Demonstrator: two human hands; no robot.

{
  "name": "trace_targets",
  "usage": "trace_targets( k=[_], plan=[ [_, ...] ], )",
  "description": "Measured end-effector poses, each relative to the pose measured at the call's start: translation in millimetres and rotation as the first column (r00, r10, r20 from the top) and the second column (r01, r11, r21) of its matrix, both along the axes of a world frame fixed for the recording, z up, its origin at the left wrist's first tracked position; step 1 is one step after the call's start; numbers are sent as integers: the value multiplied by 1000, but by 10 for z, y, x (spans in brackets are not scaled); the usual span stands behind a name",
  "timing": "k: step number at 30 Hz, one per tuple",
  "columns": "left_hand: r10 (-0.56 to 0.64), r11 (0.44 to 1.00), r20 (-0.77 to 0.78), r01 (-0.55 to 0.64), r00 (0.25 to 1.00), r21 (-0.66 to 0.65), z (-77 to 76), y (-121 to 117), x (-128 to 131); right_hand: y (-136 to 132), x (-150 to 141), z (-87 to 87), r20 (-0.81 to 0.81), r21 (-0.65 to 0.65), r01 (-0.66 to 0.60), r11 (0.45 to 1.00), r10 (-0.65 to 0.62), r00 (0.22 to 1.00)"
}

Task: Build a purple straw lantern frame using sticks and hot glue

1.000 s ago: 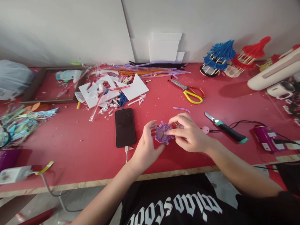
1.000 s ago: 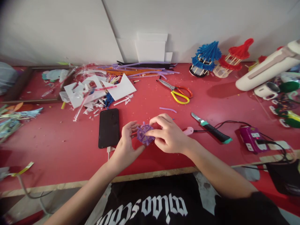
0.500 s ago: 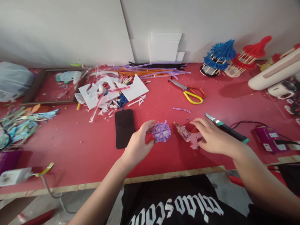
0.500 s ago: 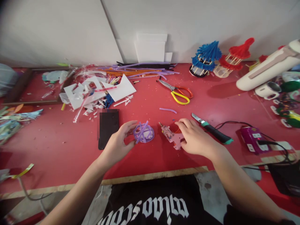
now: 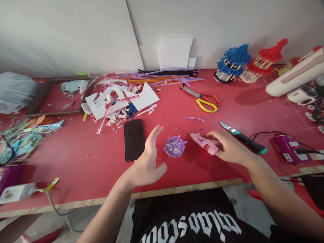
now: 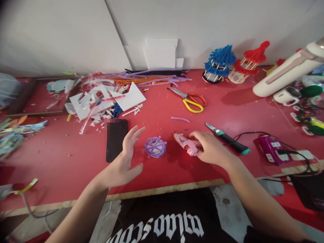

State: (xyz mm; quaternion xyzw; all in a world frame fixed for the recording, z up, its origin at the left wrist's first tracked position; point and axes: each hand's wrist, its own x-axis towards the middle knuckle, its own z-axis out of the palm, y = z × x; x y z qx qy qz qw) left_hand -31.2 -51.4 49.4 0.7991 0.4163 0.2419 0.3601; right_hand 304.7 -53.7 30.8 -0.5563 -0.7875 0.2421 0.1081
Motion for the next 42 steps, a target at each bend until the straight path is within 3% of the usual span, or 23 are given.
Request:
trace_targets(
  k=[4, 6, 9, 14, 19, 25, 42],
  plan=[
    [146, 964, -45, -131, 988, 231, 19, -105, 143, -34, 29, 76, -219, -32, 124, 992, -128, 967],
    [178, 924, -75, -141, 981, 355, -7, -125, 229, -42, 21, 95, -312, 9, 123, 992, -114, 943],
    [183, 893, -87, -129, 979, 431, -75, -116, 296, -44, -12, 113, -434, 64, 61, 996, -28, 901],
    [117, 907, -60, -82, 991, 413, -115, -67, 260, -71, -68, 115, -497, 76, 9, 997, 30, 867],
    [19, 940, -11, -15, 1000, 340, 77, -36, 220, -135, -103, 73, -537, 65, -46, 997, 74, 840],
    [140, 935, -91, -101, 986, 341, 197, 52, 284, -148, -134, 60, -545, 54, -35, 998, 59, 836],
    [103, 931, -256, -2, 961, 365, 311, 152, 394, -125, -195, 91, -532, 89, -1, 996, 48, 845]
  ],
)
